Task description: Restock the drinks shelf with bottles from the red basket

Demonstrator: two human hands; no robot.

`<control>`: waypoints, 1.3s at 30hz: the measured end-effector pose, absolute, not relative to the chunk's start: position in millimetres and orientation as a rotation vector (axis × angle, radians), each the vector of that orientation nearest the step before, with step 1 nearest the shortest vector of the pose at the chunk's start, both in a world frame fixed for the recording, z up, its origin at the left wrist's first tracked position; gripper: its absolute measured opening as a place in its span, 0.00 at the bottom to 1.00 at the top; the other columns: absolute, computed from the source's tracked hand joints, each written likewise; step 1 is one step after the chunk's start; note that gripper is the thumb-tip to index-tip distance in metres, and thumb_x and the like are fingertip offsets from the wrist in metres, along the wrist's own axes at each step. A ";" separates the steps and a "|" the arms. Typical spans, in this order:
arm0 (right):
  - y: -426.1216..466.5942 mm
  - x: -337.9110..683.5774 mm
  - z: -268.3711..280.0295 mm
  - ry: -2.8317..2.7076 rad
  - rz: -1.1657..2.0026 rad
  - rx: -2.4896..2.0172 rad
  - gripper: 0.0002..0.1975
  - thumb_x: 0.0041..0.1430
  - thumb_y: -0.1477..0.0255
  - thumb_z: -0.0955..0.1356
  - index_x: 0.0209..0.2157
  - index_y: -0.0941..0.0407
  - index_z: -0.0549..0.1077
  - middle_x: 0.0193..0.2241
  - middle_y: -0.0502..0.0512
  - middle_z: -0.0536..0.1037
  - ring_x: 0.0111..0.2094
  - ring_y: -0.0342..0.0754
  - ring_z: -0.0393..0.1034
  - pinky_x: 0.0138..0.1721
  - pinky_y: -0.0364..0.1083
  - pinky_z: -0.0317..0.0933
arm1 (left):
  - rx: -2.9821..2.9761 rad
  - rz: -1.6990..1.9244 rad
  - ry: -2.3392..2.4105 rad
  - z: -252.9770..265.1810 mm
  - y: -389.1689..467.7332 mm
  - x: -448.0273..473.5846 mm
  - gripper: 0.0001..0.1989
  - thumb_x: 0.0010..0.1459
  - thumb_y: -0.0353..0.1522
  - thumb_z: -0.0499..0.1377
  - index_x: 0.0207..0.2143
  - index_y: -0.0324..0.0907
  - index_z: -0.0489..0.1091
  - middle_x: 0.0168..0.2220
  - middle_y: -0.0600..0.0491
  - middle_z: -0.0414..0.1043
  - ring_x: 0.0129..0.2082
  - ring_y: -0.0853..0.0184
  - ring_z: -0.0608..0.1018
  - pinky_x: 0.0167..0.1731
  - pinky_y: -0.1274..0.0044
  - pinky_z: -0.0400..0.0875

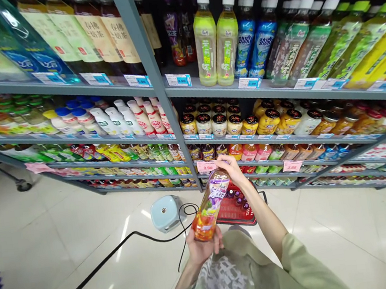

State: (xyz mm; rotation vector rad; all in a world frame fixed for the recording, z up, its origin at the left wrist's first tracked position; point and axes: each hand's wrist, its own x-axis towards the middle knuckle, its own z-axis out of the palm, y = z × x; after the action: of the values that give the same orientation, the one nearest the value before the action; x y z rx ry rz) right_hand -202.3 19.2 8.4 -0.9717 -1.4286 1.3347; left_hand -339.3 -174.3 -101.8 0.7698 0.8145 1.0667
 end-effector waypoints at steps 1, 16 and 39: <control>18.3 -202.8 8.1 -1.428 1.324 -0.967 0.18 0.51 0.56 0.73 0.20 0.55 0.69 0.19 0.48 0.66 0.23 0.42 0.56 0.27 0.43 0.51 | 0.670 1.066 0.764 -102.5 -173.8 -339.8 0.48 0.46 0.74 0.31 0.27 0.43 0.65 0.21 0.51 0.68 0.09 0.73 0.60 0.16 0.70 0.66; 25.6 -209.7 8.9 -1.618 1.209 -1.057 0.23 0.58 0.54 0.69 0.20 0.54 0.63 0.20 0.47 0.61 0.24 0.43 0.52 0.29 0.45 0.49 | 0.192 1.224 0.322 -122.1 -172.2 -334.6 0.33 0.53 0.57 0.66 0.44 0.37 0.77 0.35 0.46 0.81 0.29 0.62 0.82 0.24 0.77 0.74; 50.4 -136.5 -1.5 -2.198 0.673 -1.360 0.20 0.62 0.59 0.66 0.20 0.55 0.62 0.18 0.47 0.66 0.23 0.43 0.59 0.28 0.43 0.50 | 1.312 1.405 1.631 -182.5 -125.9 -241.2 0.38 0.51 0.28 0.63 0.66 0.43 0.63 0.62 0.38 0.70 0.64 0.48 0.74 0.63 0.57 0.71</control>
State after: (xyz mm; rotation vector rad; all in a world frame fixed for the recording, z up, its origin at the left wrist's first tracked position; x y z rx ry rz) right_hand -136.5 50.4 -1.5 -1.3605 -2.1977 0.6726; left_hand -241.2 -125.9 -182.5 1.3120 1.6314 1.4055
